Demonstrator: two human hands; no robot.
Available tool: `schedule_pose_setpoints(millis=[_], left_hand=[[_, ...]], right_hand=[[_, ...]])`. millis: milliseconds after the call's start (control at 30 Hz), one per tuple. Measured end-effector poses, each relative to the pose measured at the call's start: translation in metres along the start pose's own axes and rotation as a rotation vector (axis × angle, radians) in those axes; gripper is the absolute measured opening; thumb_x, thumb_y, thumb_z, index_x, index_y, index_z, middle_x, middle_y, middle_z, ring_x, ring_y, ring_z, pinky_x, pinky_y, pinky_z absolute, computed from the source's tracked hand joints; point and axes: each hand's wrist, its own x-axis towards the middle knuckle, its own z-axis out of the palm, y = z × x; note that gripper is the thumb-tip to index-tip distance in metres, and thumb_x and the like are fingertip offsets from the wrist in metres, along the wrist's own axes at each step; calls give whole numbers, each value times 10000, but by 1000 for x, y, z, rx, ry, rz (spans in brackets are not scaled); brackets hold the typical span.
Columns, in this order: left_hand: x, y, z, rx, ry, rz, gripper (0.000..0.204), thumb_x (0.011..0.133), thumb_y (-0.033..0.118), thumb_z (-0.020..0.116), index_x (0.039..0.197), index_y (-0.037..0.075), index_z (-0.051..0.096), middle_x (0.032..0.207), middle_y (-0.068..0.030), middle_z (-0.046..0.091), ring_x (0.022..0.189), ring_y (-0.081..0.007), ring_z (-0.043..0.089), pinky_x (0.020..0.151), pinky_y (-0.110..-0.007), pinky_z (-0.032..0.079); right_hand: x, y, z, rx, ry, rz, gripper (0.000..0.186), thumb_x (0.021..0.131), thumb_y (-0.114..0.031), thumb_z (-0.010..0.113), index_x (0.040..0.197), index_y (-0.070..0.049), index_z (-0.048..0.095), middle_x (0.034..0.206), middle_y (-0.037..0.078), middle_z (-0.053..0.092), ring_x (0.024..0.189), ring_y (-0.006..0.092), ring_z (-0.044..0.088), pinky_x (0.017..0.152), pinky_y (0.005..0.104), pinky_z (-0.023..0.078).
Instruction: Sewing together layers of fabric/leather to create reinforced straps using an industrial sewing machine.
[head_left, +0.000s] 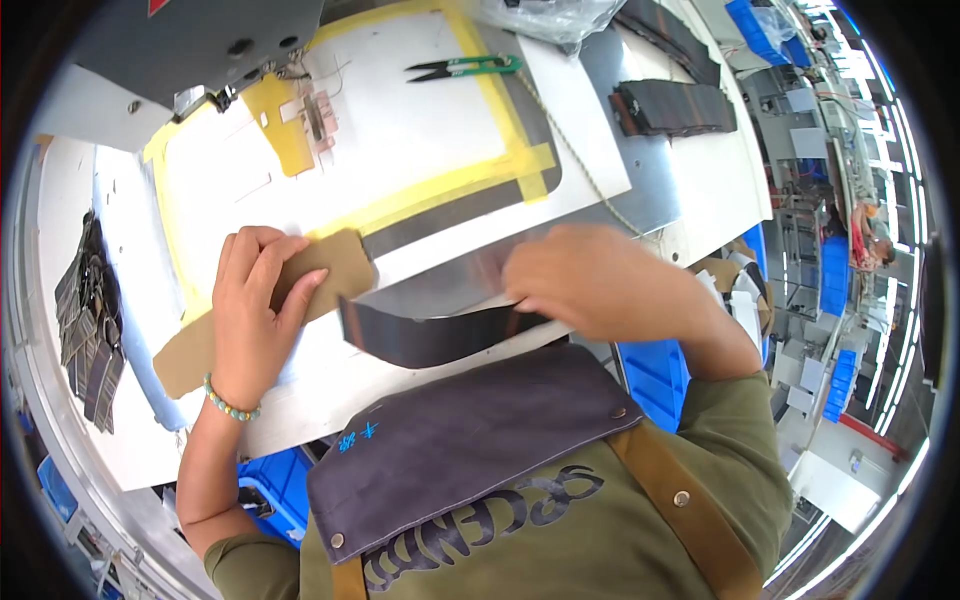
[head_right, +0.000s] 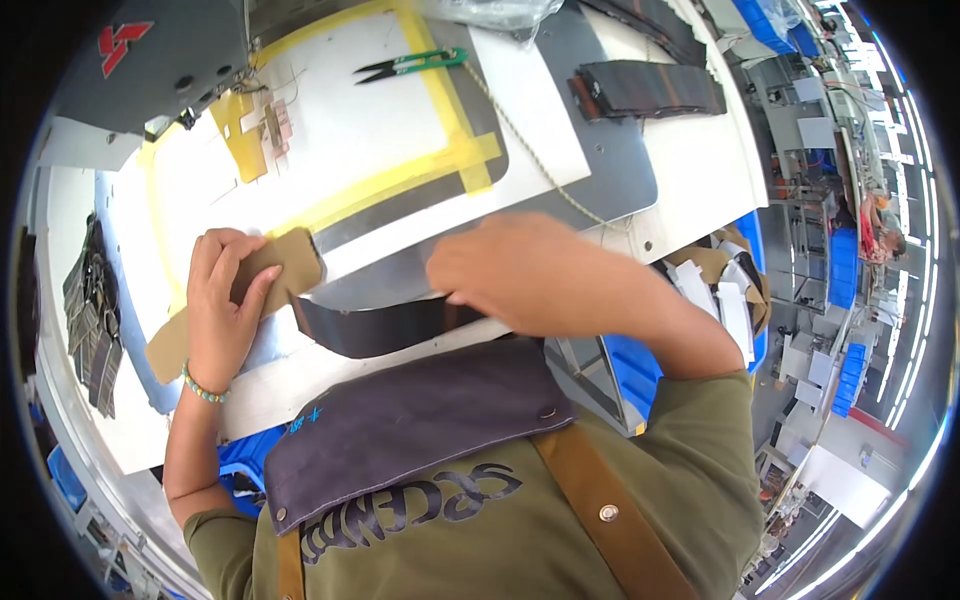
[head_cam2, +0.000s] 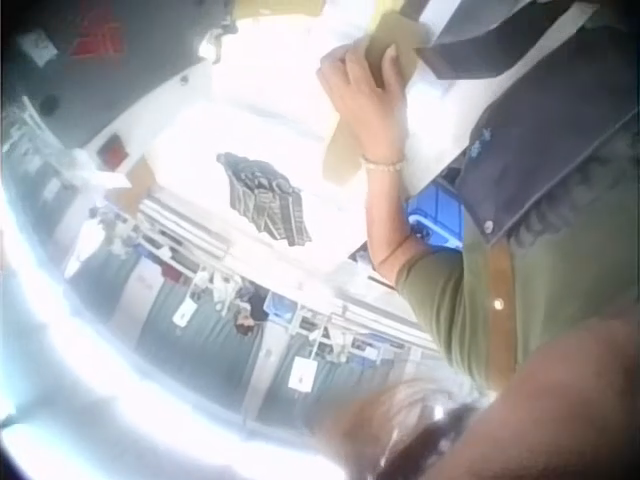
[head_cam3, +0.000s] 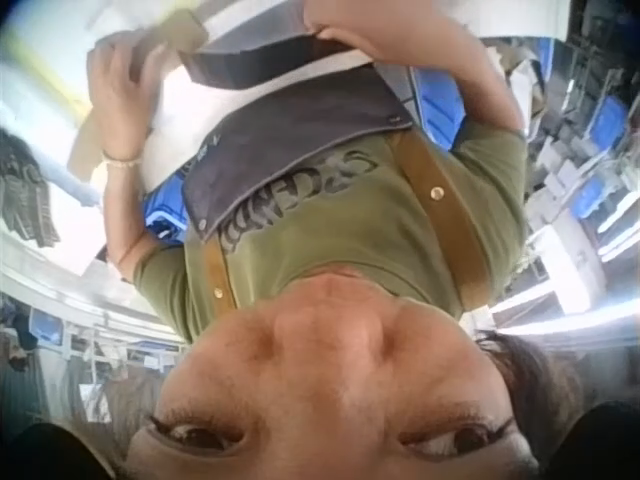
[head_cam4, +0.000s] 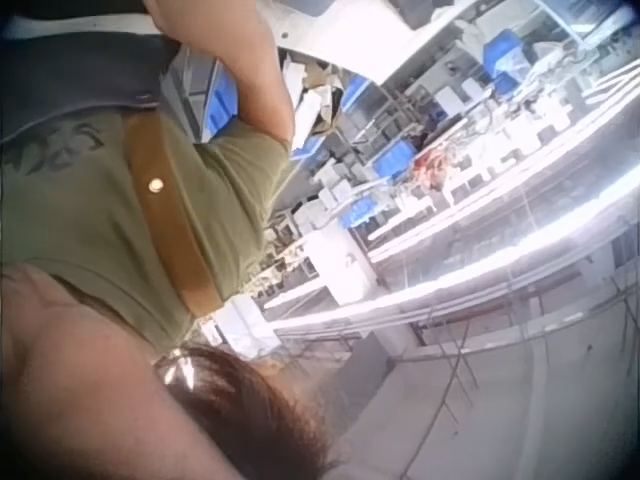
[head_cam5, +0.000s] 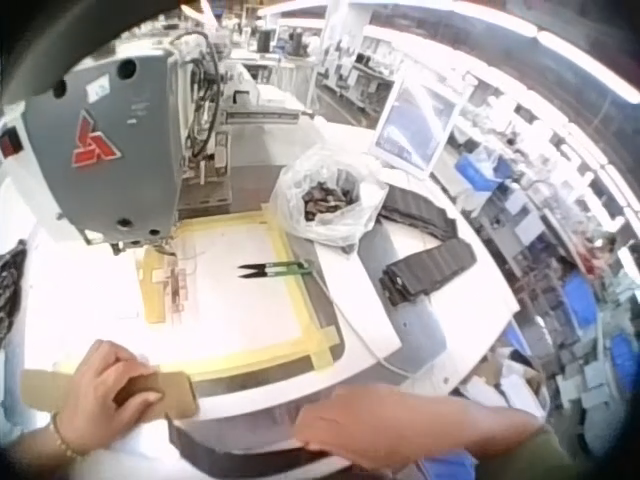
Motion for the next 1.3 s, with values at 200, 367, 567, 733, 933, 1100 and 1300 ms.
schedule_pose_setpoints(millis=[200,367,567,733,933,1100,1300], left_hand=[[-2,1,-2,-34,42,-23,311,848,5,853,1125,-3,713,1090,-131,626,1015,-313,629,880,-398,534],[1,1,2,-72,57,-7,314,840,-5,853,1121,-5,712,1087,-131,626,999,-306,633,857,-396,539],[1,1,-1,-71,30,-12,299,843,-14,836,1115,-7,711,1089,-132,627,1012,-314,629,881,-398,529],[2,1,-1,-74,44,-31,311,821,29,862,1098,5,725,1073,-130,639,992,-332,614,859,-431,522],[3,4,-2,-76,23,-68,298,828,16,846,1098,-2,722,1083,-140,641,1003,-332,624,874,-423,529],[4,5,-3,-85,18,-66,295,823,19,844,1090,-3,720,1083,-142,643,1007,-334,626,878,-422,531],[3,6,-4,-102,-1,-75,297,827,-42,807,1102,1,703,1093,-134,620,1023,-311,615,909,-390,517]], right_hand=[[-22,69,-141,-199,214,77,128,957,-9,694,1084,-18,709,964,132,752,874,304,716,826,377,562],[-53,169,-196,-143,237,453,91,985,9,687,1072,-3,707,961,61,765,892,164,683,871,329,543],[-110,243,-223,-265,164,776,170,931,51,711,1085,-21,729,1049,42,765,1049,162,682,976,326,520],[-88,204,-182,-168,129,706,938,762,-66,895,1621,-166,529,1665,136,494,1544,309,458,1278,417,381],[-69,205,-156,-161,98,711,823,694,-131,955,1439,-33,618,1408,134,626,1359,324,583,1158,386,456],[-77,214,-162,-55,63,666,653,665,-128,953,1248,-11,684,1226,111,691,1161,285,659,1017,372,495],[-69,187,-188,-4,14,632,560,719,-90,896,1241,-23,705,1142,126,758,1079,294,701,965,396,533]])
